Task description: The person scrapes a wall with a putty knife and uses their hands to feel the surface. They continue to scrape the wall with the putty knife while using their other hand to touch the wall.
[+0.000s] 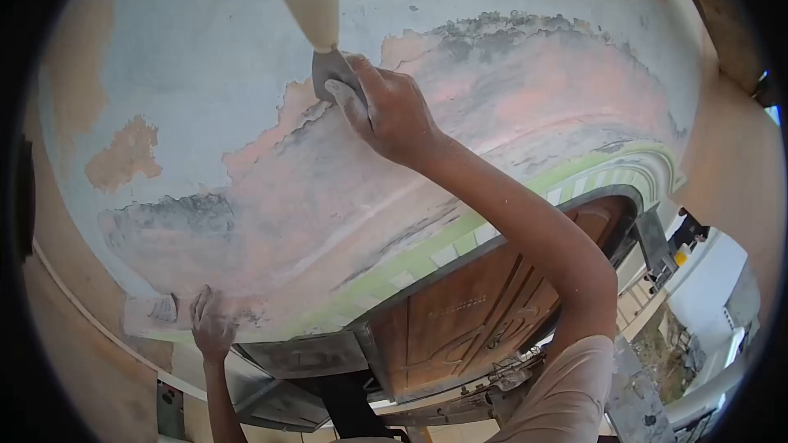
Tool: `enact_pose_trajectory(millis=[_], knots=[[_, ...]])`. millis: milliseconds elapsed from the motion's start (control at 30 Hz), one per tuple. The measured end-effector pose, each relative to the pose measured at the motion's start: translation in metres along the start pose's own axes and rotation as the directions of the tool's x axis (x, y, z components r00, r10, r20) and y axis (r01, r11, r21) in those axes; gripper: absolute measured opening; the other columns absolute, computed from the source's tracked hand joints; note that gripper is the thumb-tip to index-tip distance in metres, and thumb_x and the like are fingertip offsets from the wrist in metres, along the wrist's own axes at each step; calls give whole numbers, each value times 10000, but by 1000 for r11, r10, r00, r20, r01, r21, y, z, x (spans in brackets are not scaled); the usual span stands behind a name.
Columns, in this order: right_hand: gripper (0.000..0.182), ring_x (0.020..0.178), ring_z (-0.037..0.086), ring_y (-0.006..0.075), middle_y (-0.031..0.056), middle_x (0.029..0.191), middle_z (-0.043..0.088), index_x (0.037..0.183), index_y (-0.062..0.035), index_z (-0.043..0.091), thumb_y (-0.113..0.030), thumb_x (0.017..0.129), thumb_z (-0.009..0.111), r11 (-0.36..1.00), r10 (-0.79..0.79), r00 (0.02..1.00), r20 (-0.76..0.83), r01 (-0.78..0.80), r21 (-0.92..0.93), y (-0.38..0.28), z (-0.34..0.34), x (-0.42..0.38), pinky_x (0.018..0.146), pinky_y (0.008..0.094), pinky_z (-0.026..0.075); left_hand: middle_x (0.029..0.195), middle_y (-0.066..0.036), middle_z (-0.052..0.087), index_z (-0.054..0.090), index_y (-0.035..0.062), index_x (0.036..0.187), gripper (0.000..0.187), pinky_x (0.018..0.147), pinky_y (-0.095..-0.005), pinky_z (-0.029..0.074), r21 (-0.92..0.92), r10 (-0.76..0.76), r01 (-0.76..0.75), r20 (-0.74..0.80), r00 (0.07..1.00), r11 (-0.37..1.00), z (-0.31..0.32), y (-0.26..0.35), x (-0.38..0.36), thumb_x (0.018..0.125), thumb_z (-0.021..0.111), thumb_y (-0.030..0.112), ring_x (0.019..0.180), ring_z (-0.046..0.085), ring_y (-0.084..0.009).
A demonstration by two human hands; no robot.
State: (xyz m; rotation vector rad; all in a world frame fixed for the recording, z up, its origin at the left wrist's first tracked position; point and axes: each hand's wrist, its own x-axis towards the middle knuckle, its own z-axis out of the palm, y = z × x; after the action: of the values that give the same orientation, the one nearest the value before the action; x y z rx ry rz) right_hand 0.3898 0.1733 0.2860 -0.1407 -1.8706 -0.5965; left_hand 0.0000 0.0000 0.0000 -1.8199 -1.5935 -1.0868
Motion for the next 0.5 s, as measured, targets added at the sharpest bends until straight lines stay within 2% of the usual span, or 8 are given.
enact_pose_trajectory(millis=[67, 100, 167, 267, 367, 433, 500], knots=[[278, 606, 632, 222, 122, 766, 651, 1082, 4, 497, -126, 869, 619, 936, 304, 951, -52, -288, 202, 3, -2, 6, 563, 347, 476, 1282, -223, 495, 543, 12, 1209, 576, 963, -504, 378, 40, 21, -21, 6, 1000, 999, 2, 3, 0, 803, 622, 412, 1148, 458, -433], [275, 585, 617, 211, 120, 756, 648, 1082, 9, 495, -114, 868, 616, 921, 339, 937, -80, -313, 231, 2, -3, 5, 554, 336, 466, 1278, -227, 497, 548, 4, 1192, 552, 961, -505, 379, 52, 42, -43, 11, 999, 998, -7, 0, 7, 804, 623, 389, 1144, 460, -435], [268, 545, 586, 190, 116, 735, 641, 1081, 18, 491, -89, 866, 610, 894, 381, 920, -91, -341, 291, 5, -4, -2, 535, 314, 448, 1270, -234, 501, 557, -11, 1157, 504, 959, -506, 380, 52, 43, -43, 3, 999, 998, -6, 7, 6, 805, 627, 342, 1136, 464, -439], [263, 536, 565, 161, 105, 731, 647, 1075, 7, 506, -79, 856, 622, 904, 333, 936, -111, -284, 318, 6, -3, -6, 537, 294, 442, 1261, -229, 510, 569, -18, 1110, 445, 957, -505, 382, 77, 81, -72, -109, 991, 994, 3, 4, 5, 797, 638, 289, 1128, 472, -435], [254, 548, 566, 144, 99, 740, 659, 1063, 0, 533, -87, 849, 637, 875, 390, 921, 14, -376, 304, 7, -10, -5, 545, 279, 447, 1267, -223, 510, 571, -18, 1094, 407, 953, -510, 384, 131, 180, -170, -75, 981, 977, -6, 25, 41, 783, 641, 235, 1132, 476, -421], [219, 567, 567, 120, 92, 762, 673, 1012, 2, 588, -108, 838, 662, 850, 427, 904, 35, -414, 325, 7, -14, -2, 553, 259, 447, 1295, -213, 489, 547, -4, 1120, 411, 962, -523, 365, 147, 398, -384, -85, 913, 912, -22, 48, 97, 777, 636, 205, 1166, 461, -404], [205, 573, 562, 103, 90, 770, 675, 989, 6, 609, -115, 834, 670, 835, 443, 895, 57, -435, 338, 13, -17, -1, 556, 253, 448, 1311, -202, 483, 551, 9, 1097, 379, 970, -526, 362, 172, 491, -475, -65, 869, 863, -39, 81, 159, 782, 626, 206, 1183, 454, -390]])
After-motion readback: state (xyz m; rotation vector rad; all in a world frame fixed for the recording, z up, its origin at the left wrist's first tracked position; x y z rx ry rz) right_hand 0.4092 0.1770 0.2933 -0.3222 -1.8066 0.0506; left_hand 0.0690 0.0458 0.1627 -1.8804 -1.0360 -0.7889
